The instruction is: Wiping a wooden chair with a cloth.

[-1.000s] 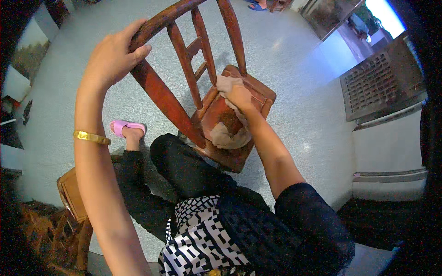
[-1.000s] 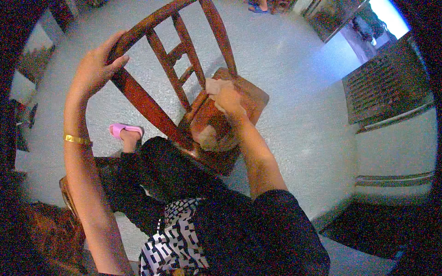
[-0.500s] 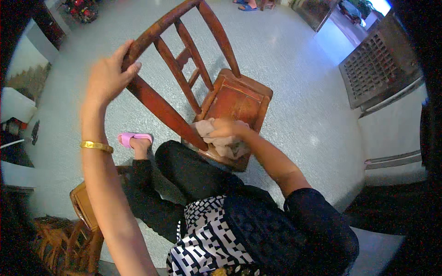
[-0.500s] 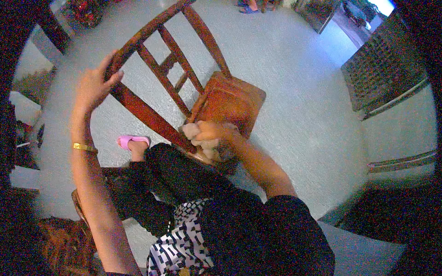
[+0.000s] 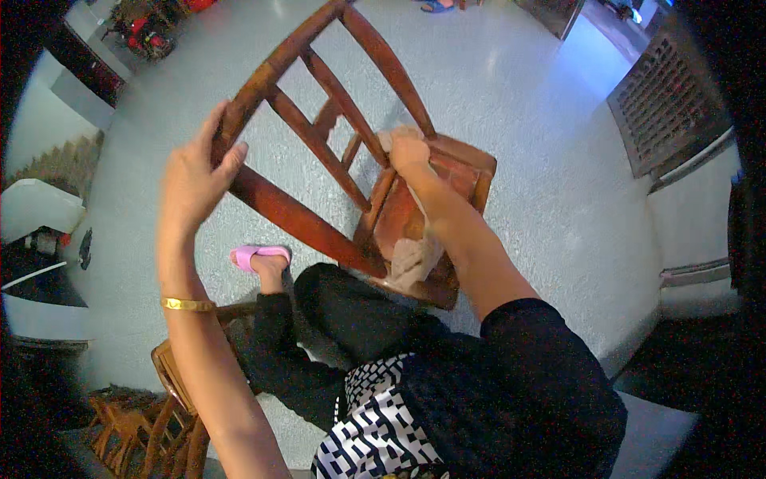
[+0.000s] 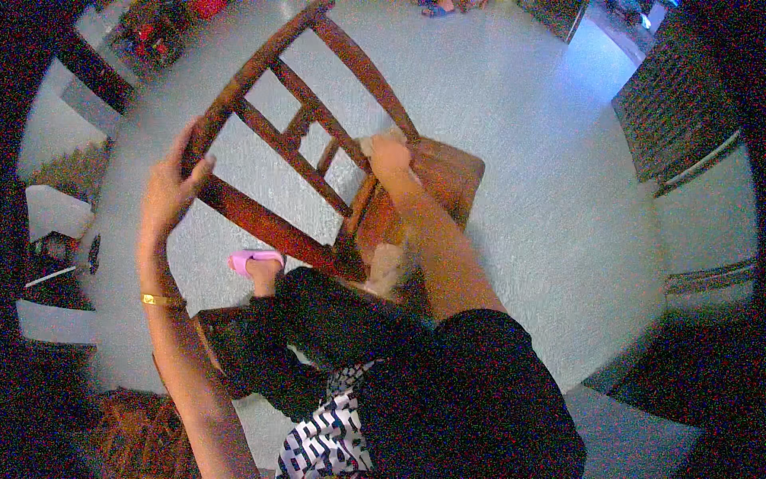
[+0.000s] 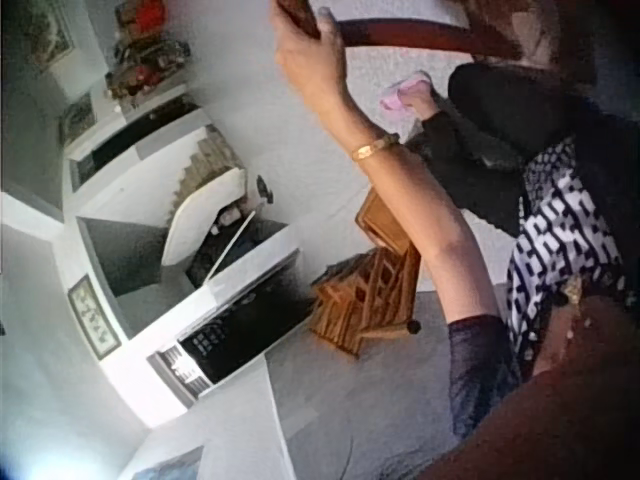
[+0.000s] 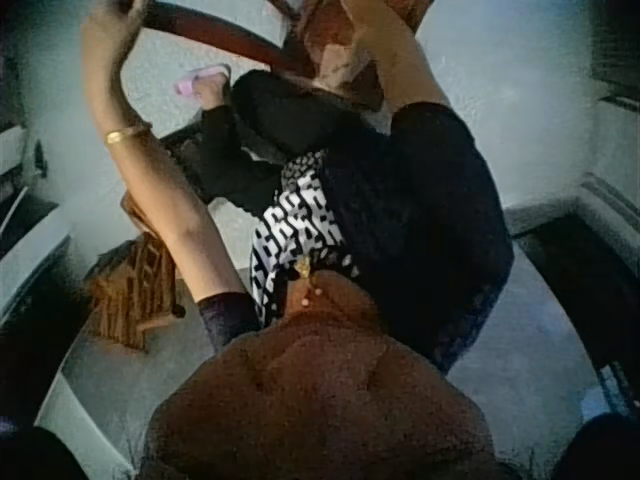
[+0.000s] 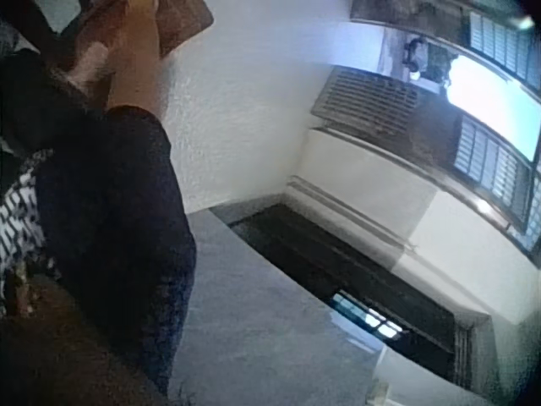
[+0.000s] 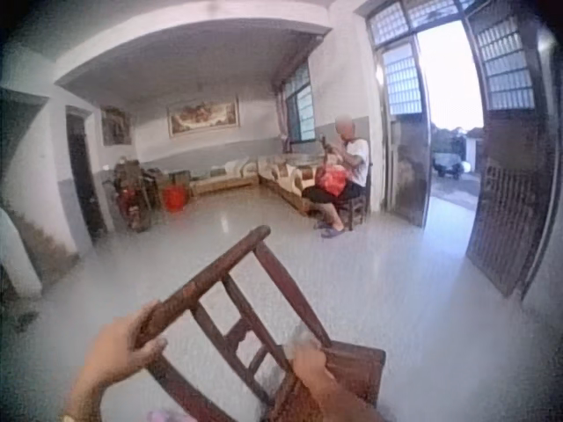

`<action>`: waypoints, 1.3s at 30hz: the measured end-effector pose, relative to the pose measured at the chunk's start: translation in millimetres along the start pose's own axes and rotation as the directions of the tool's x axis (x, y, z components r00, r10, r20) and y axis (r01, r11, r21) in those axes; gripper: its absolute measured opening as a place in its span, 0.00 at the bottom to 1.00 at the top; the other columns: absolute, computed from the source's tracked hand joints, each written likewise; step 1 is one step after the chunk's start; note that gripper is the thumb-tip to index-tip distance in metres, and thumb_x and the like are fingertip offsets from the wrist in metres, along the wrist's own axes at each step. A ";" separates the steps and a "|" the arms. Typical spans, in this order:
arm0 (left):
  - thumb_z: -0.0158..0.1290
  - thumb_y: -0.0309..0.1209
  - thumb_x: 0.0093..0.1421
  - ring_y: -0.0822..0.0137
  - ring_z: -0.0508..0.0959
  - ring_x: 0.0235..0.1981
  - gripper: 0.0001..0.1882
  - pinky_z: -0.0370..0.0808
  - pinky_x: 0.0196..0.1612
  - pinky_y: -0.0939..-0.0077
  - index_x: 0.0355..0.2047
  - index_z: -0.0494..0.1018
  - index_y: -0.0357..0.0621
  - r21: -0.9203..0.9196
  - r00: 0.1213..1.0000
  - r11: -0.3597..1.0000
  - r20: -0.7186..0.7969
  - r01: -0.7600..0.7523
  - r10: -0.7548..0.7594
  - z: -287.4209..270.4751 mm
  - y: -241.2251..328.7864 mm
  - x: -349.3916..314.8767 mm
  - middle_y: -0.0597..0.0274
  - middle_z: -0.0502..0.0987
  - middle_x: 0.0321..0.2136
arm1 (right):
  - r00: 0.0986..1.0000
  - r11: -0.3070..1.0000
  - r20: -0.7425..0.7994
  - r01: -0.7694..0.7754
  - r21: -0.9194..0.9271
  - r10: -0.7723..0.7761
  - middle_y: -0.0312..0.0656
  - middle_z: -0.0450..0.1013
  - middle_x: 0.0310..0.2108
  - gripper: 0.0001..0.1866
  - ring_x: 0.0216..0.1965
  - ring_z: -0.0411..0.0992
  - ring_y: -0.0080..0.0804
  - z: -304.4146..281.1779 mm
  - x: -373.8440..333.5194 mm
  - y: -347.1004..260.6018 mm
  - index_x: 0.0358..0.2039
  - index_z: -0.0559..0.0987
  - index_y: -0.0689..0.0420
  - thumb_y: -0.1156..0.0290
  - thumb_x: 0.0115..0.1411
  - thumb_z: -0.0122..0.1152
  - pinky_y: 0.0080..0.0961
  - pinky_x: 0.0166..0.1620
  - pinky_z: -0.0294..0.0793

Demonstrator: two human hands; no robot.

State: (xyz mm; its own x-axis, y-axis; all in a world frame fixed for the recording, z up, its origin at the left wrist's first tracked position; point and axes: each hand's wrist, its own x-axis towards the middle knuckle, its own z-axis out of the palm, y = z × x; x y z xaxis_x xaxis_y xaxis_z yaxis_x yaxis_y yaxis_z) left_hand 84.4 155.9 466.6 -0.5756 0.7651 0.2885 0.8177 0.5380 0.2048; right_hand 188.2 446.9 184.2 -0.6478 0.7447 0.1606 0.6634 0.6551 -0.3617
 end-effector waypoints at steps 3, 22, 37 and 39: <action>0.53 0.38 0.55 0.54 0.79 0.35 0.29 0.73 0.39 0.65 0.58 0.60 0.55 -0.046 1.000 0.999 -0.012 -0.010 0.009 -3.1 -1.6 -2.3 0.48 0.77 0.34 | 0.991 0.960 0.112 0.097 -0.264 -0.070 0.46 0.69 0.46 0.15 0.49 0.67 0.41 -8.2 10.0 -14.7 0.43 0.76 0.50 0.67 0.53 0.53 0.39 0.39 0.75; 0.53 0.43 0.54 0.50 0.78 0.33 0.29 0.73 0.38 0.60 0.56 0.62 0.56 0.102 0.998 0.994 -0.062 -0.027 0.033 -4.2 3.7 1.8 0.48 0.77 0.30 | 0.868 0.828 0.300 0.478 -0.294 -0.395 0.45 0.68 0.40 0.28 0.41 0.69 0.40 -52.7 -143.9 -18.5 0.53 0.67 0.60 0.69 0.49 0.52 0.35 0.34 0.65; 0.53 0.37 0.56 0.56 0.79 0.38 0.27 0.73 0.41 0.66 0.56 0.62 0.51 0.017 1.000 1.000 0.004 -0.007 0.007 -3.9 2.6 1.9 0.49 0.77 0.36 | 0.742 0.760 0.220 0.650 -0.004 -0.633 0.36 0.73 0.37 0.18 0.38 0.73 0.44 -29.7 -72.4 -13.4 0.45 0.73 0.45 0.68 0.51 0.52 0.45 0.35 0.70; 0.53 0.38 0.56 0.56 0.79 0.37 0.27 0.73 0.41 0.66 0.56 0.62 0.51 0.004 0.999 0.999 -0.012 -0.042 0.042 -5.4 -3.1 4.5 0.49 0.77 0.35 | 0.767 0.774 0.119 0.632 0.030 -0.630 0.34 0.72 0.39 0.20 0.40 0.70 0.40 -28.2 -86.6 -10.0 0.47 0.72 0.43 0.69 0.51 0.52 0.42 0.37 0.67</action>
State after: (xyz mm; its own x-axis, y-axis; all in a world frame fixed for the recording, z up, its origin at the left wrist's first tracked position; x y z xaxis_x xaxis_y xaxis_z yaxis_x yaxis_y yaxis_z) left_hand 79.3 155.8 472.4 -0.5411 0.7826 0.3080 0.8409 0.5073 0.1885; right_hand 248.3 379.5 199.8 -0.9597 0.1430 0.2421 0.0932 0.9741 -0.2059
